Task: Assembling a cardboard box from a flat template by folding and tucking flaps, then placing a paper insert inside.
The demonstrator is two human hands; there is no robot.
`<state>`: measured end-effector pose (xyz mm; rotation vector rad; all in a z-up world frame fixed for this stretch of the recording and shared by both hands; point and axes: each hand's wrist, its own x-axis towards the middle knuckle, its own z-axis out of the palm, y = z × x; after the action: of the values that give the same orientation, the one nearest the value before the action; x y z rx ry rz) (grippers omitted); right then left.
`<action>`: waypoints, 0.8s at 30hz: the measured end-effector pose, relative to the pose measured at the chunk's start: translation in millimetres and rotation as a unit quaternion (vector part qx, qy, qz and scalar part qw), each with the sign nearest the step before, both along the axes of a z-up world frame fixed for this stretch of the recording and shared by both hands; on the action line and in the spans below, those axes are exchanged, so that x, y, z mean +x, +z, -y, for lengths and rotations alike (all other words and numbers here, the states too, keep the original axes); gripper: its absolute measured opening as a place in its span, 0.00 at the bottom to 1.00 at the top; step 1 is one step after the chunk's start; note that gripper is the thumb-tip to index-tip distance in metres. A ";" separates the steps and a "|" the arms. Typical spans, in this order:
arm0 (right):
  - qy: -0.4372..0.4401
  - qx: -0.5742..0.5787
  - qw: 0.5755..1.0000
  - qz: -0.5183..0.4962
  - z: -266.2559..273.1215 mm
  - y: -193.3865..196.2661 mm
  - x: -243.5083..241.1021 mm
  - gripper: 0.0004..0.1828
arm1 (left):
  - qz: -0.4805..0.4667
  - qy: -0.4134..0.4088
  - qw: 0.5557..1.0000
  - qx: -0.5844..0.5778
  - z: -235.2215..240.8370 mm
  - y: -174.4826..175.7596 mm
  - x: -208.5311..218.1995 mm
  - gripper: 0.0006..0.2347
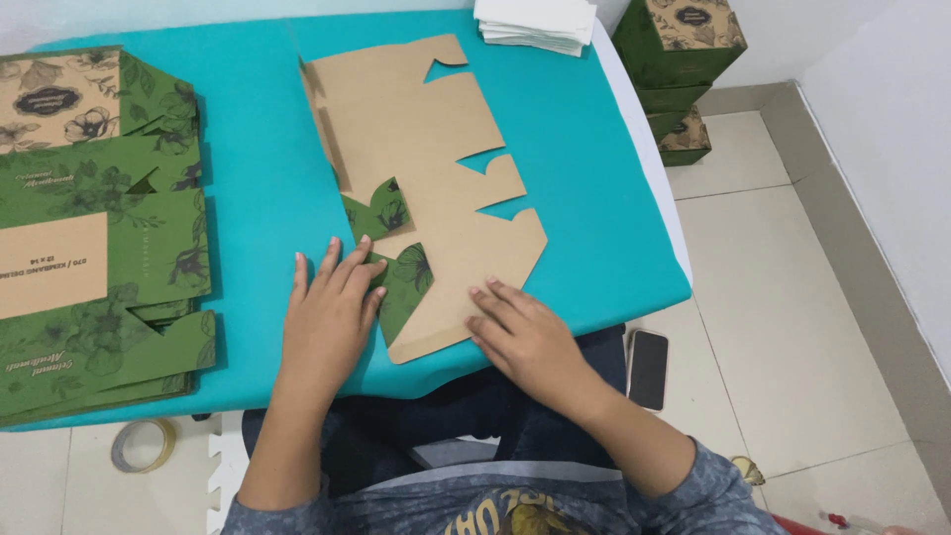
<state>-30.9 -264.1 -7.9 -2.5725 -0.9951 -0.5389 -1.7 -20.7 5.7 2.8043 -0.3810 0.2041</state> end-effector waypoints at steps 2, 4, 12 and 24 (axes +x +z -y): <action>0.007 -0.007 1.000 0.013 -9.7 -0.3 -4.4 0.08 | 0.034 -0.013 0.999 -0.015 -6.7 -9.2 -0.3 0.09; 0.015 -0.014 0.999 0.025 -17.4 -0.3 -6.4 0.07 | 0.066 -0.025 0.997 -0.029 -11.8 -11.4 -4.4 0.08; 0.001 0.029 0.994 -0.109 -26.0 6.5 10.1 0.06 | -0.016 -0.104 0.990 -0.098 -25.5 1.0 -26.4 0.22; 0.045 0.059 0.996 -0.047 -79.7 -12.9 -19.8 0.19 | -0.008 -0.089 0.989 -0.120 -25.4 -10.6 -23.3 0.17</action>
<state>-50.7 -184.4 -20.9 -2.4126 -1.0105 -0.4339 -25.0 4.8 -4.9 2.5179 -0.5602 0.1758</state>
